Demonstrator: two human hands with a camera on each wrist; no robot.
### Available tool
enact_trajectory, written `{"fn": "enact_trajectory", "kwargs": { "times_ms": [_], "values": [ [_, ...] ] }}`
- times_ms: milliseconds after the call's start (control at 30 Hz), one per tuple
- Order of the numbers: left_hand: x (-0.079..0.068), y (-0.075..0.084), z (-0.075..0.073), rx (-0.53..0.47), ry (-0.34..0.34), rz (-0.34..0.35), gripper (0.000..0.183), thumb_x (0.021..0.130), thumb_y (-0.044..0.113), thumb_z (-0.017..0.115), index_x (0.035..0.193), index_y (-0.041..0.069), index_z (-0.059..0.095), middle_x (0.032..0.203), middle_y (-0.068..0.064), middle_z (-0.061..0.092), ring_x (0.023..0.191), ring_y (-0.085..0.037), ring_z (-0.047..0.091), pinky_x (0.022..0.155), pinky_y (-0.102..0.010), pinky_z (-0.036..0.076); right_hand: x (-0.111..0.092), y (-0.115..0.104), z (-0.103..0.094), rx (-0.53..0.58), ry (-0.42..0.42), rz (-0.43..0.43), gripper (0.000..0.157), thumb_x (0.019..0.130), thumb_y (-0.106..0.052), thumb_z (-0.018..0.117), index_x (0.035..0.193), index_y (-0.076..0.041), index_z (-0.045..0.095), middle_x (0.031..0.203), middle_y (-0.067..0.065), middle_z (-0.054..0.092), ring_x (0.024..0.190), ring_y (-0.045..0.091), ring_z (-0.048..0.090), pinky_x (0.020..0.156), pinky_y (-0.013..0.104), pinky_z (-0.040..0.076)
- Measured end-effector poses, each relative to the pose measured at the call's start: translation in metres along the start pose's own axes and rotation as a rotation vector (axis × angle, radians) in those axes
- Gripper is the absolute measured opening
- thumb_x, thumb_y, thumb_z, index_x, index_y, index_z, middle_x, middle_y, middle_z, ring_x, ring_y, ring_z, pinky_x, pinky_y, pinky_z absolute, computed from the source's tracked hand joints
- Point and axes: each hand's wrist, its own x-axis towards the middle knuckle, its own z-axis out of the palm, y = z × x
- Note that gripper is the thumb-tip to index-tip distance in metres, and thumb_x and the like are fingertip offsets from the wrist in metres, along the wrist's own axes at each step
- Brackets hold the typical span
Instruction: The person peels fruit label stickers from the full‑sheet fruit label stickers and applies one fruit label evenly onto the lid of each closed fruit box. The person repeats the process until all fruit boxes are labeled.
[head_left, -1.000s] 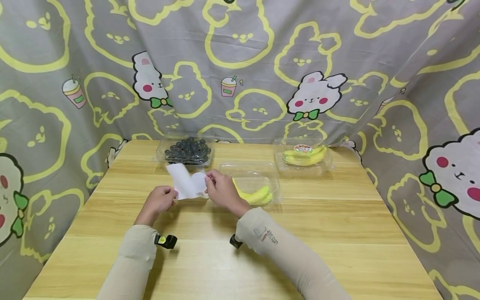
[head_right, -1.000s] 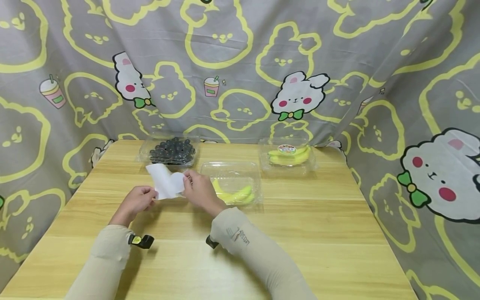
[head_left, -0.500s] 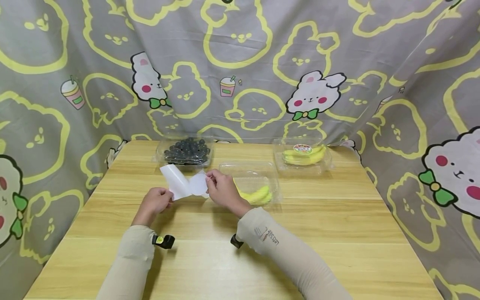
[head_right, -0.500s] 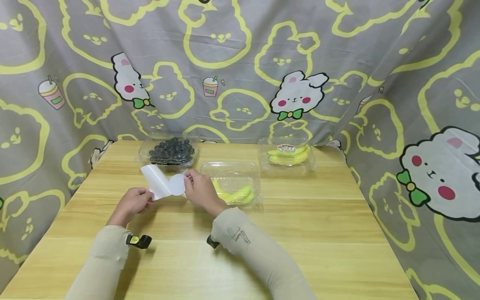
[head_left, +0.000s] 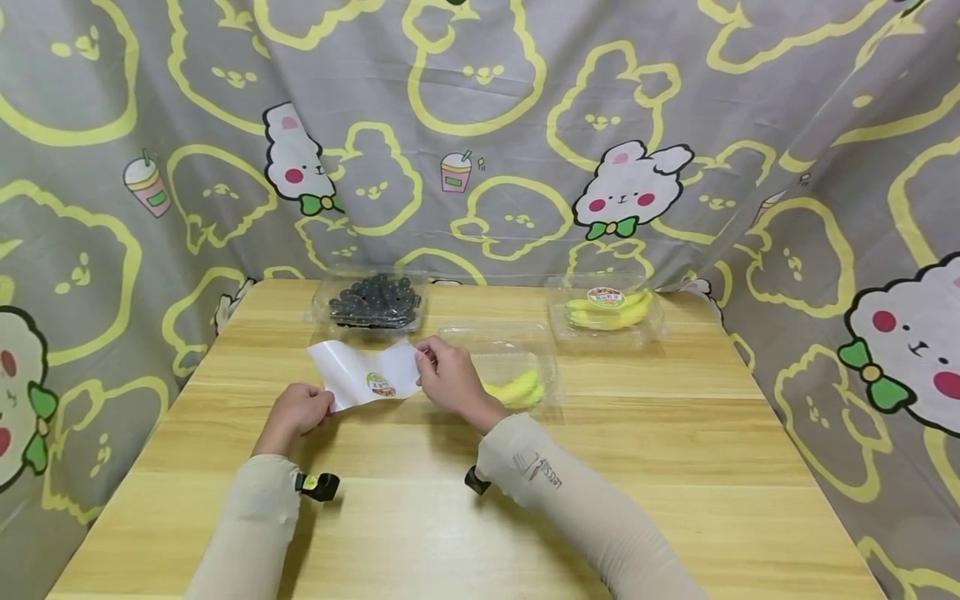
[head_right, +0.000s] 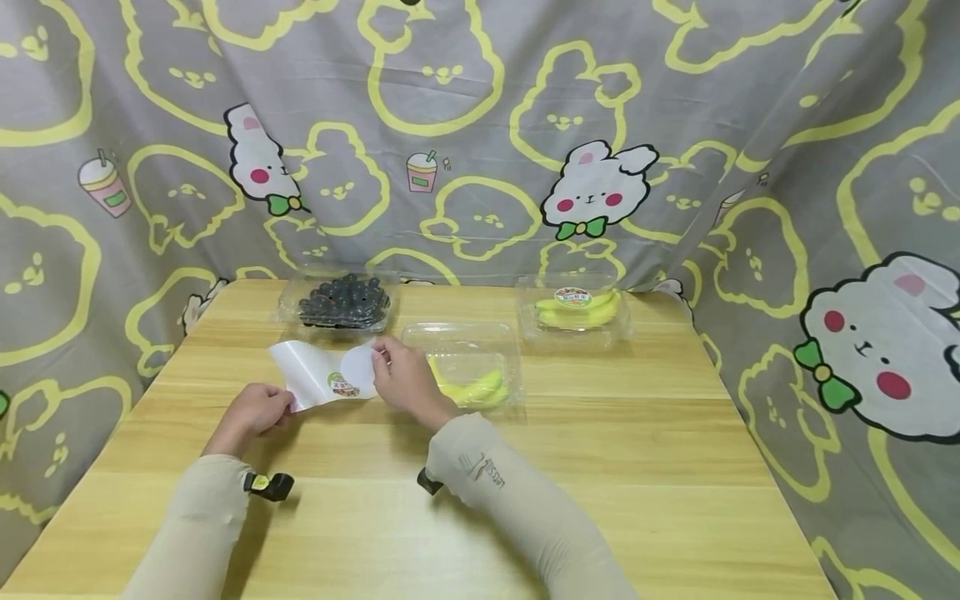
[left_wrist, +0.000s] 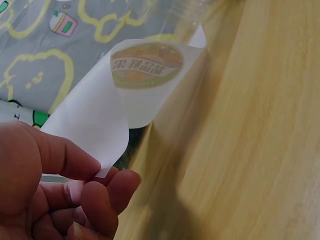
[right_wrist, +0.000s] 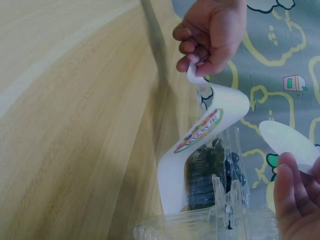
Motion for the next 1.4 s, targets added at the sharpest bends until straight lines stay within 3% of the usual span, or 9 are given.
{"fn": "enact_trajectory", "kwargs": {
  "times_ms": [200,600,900,1067,1267,1400],
  "values": [
    [0.001,-0.007,-0.004,0.077,-0.017,-0.002,0.027,0.084,0.019,0.046,0.062,0.008,0.059,0.058,-0.003,0.055,0.053,-0.018,0.047,0.052,-0.03,0.038,0.0,0.001,-0.006,0.008,0.02,0.001,0.015,0.098,-0.005,0.052,0.103,0.002,0.064,0.077,0.005,0.063,0.06,0.007,0.061,0.055,0.02,0.05],
    [0.0,-0.02,-0.006,0.084,-0.067,-0.067,0.029,0.086,0.019,0.044,0.067,0.005,0.059,0.057,-0.004,0.052,0.046,-0.014,0.043,0.044,-0.025,0.036,0.001,0.007,-0.01,0.003,0.044,0.016,0.014,0.098,-0.005,0.053,0.101,0.002,0.065,0.08,0.007,0.065,0.06,0.006,0.061,0.056,0.019,0.051],
    [0.001,-0.036,-0.009,0.205,0.011,-0.028,0.03,0.087,0.026,0.045,0.063,0.009,0.05,0.059,-0.005,0.049,0.052,-0.019,0.046,0.048,-0.029,0.038,-0.002,0.006,-0.015,0.003,0.059,0.036,0.014,0.098,-0.006,0.054,0.099,0.001,0.065,0.083,0.008,0.066,0.062,0.008,0.062,0.057,0.02,0.051],
    [-0.001,-0.039,-0.016,0.247,0.06,-0.04,0.031,0.088,0.027,0.048,0.063,0.009,0.047,0.062,-0.008,0.048,0.057,-0.022,0.046,0.05,-0.031,0.038,-0.002,0.008,-0.018,-0.006,0.072,0.036,0.014,0.097,-0.006,0.054,0.099,0.001,0.065,0.083,0.008,0.067,0.063,0.01,0.063,0.057,0.021,0.051],
    [-0.001,-0.039,-0.021,0.235,0.107,-0.069,0.022,0.082,0.02,0.062,0.084,0.001,0.052,0.078,-0.014,0.051,0.074,-0.03,0.049,0.059,-0.035,0.039,-0.002,0.01,-0.02,0.001,0.072,0.044,0.014,0.097,-0.006,0.054,0.099,0.002,0.065,0.083,0.009,0.066,0.063,0.009,0.062,0.056,0.021,0.051],
    [0.0,-0.032,-0.016,0.188,0.104,-0.06,0.032,0.085,0.021,0.058,0.102,-0.004,0.05,0.093,-0.022,0.053,0.083,-0.035,0.05,0.064,-0.037,0.041,-0.002,0.013,-0.02,-0.006,0.086,0.032,0.012,0.097,-0.005,0.055,0.097,0.002,0.065,0.083,0.01,0.067,0.062,0.01,0.062,0.056,0.02,0.051]
  ]
}}
